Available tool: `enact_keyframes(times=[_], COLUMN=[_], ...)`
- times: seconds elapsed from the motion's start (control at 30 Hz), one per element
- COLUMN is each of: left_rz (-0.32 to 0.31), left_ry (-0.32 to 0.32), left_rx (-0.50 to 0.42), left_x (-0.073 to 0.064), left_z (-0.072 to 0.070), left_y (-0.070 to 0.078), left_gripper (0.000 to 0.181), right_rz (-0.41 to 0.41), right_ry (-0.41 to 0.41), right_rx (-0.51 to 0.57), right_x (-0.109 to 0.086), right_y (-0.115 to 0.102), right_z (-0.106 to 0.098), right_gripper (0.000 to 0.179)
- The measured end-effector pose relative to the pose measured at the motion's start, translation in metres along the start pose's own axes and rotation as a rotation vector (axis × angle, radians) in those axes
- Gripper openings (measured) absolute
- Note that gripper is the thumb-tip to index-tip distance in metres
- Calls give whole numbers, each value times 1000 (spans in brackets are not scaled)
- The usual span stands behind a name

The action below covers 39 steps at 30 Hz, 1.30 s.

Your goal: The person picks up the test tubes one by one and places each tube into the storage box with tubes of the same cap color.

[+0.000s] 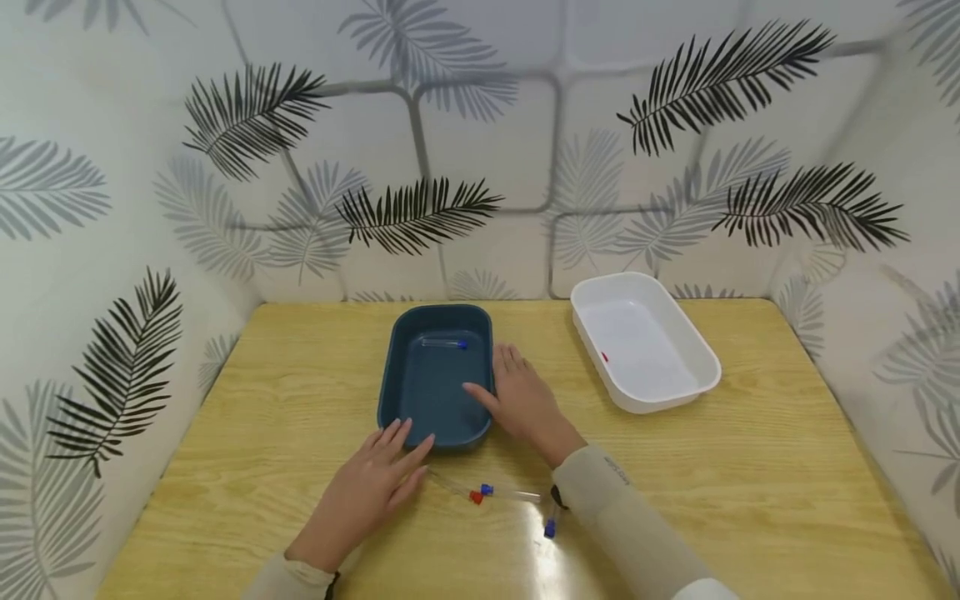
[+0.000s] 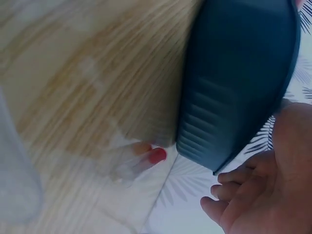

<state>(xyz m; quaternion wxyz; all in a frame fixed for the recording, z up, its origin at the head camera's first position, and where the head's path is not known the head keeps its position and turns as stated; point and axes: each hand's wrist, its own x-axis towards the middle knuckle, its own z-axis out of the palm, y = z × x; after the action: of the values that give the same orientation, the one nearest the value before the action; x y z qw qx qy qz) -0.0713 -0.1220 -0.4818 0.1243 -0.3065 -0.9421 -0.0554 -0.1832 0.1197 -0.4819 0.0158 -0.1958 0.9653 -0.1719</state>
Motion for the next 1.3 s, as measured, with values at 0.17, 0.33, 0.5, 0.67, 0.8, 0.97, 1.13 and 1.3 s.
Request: enact_keyframes(times=[0.17, 0.33, 0.5, 0.67, 0.8, 0.97, 1.13, 1.3], left_rz=[49, 116, 187, 235, 218, 139, 59, -33], left_ry=[39, 65, 82, 79, 23, -59, -65, -58], left_rx=[-1, 2, -15, -6, -27, -64, -75, -76], left_x=[8, 22, 47, 77, 102, 133, 162, 189], left_z=[0, -4, -7, -5, -1, 7, 15, 27], left_y=[6, 20, 42, 70, 93, 115, 133, 151], left_gripper=[49, 52, 51, 52, 56, 61, 66, 75], right_rz=[15, 54, 136, 213, 252, 274, 259, 250], right_ry=[25, 92, 144, 167, 179, 157, 103, 29], right_rx=[48, 105, 72, 40, 35, 49, 29, -2], right_x=[-7, -19, -37, -58, -73, -81, -77, -62], right_y=[13, 42, 90, 140, 170, 190, 204, 223], right_z=[-20, -47, -67, -81, -90, -99, -105, -110], right_gripper=[84, 79, 75, 73, 73, 73, 72, 74])
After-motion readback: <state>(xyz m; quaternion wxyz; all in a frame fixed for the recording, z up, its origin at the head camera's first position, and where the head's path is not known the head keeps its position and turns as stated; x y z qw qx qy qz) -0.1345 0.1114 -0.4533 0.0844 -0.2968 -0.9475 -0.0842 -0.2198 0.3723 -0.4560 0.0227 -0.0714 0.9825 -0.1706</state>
